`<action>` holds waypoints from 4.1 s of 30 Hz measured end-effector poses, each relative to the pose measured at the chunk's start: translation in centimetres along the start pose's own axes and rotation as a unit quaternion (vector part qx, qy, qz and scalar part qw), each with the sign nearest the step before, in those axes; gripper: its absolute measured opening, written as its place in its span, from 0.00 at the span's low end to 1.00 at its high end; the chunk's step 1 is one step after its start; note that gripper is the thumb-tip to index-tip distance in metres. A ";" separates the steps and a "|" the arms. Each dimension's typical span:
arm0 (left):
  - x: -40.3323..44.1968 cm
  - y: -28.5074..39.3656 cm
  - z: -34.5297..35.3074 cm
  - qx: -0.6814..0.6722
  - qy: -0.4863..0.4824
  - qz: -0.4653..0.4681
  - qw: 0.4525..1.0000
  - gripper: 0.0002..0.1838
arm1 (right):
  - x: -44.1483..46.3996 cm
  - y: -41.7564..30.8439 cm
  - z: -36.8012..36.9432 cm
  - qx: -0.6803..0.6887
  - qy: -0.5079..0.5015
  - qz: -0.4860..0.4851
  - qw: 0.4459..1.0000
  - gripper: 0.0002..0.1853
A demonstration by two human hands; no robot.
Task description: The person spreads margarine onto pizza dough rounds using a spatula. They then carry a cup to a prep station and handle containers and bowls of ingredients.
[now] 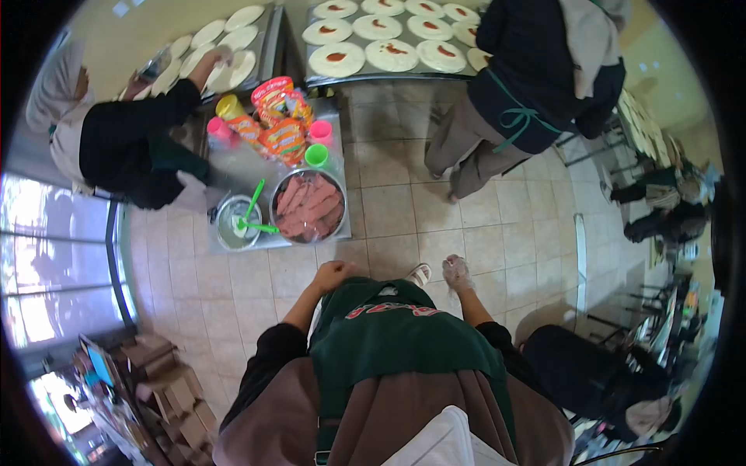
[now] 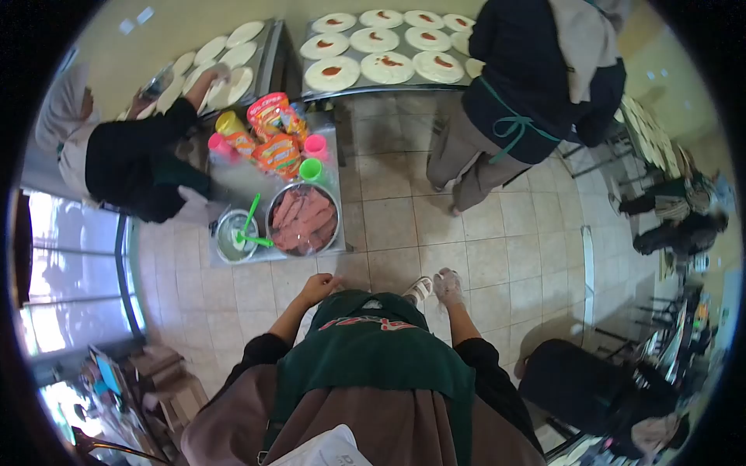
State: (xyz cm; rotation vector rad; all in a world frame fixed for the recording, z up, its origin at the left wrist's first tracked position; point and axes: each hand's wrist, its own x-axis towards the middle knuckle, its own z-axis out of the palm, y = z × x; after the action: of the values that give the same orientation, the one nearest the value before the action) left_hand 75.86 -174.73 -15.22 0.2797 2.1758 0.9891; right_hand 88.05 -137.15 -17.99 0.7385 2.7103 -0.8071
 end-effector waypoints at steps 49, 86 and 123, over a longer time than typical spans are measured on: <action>32.2 12.2 -25.3 -0.021 0.613 -0.103 0.783 0.15 | 28.0 13.1 -9.6 -0.176 -0.169 -0.260 0.934 0.13; 24.0 14.4 -15.4 -0.072 0.278 -0.051 0.957 0.15 | 44.7 -32.9 -10.9 -0.080 -0.149 -0.540 0.824 0.07; 23.5 16.4 7.8 -0.647 0.250 -0.496 0.522 0.28 | 50.3 -73.2 24.6 -0.572 -0.374 -0.575 0.450 0.23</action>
State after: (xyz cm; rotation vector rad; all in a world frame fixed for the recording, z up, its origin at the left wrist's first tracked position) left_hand 62.86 -148.38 -19.10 -1.8919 0.9207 1.6315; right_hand 8.53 -183.65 -22.36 -1.4873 1.7252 0.6312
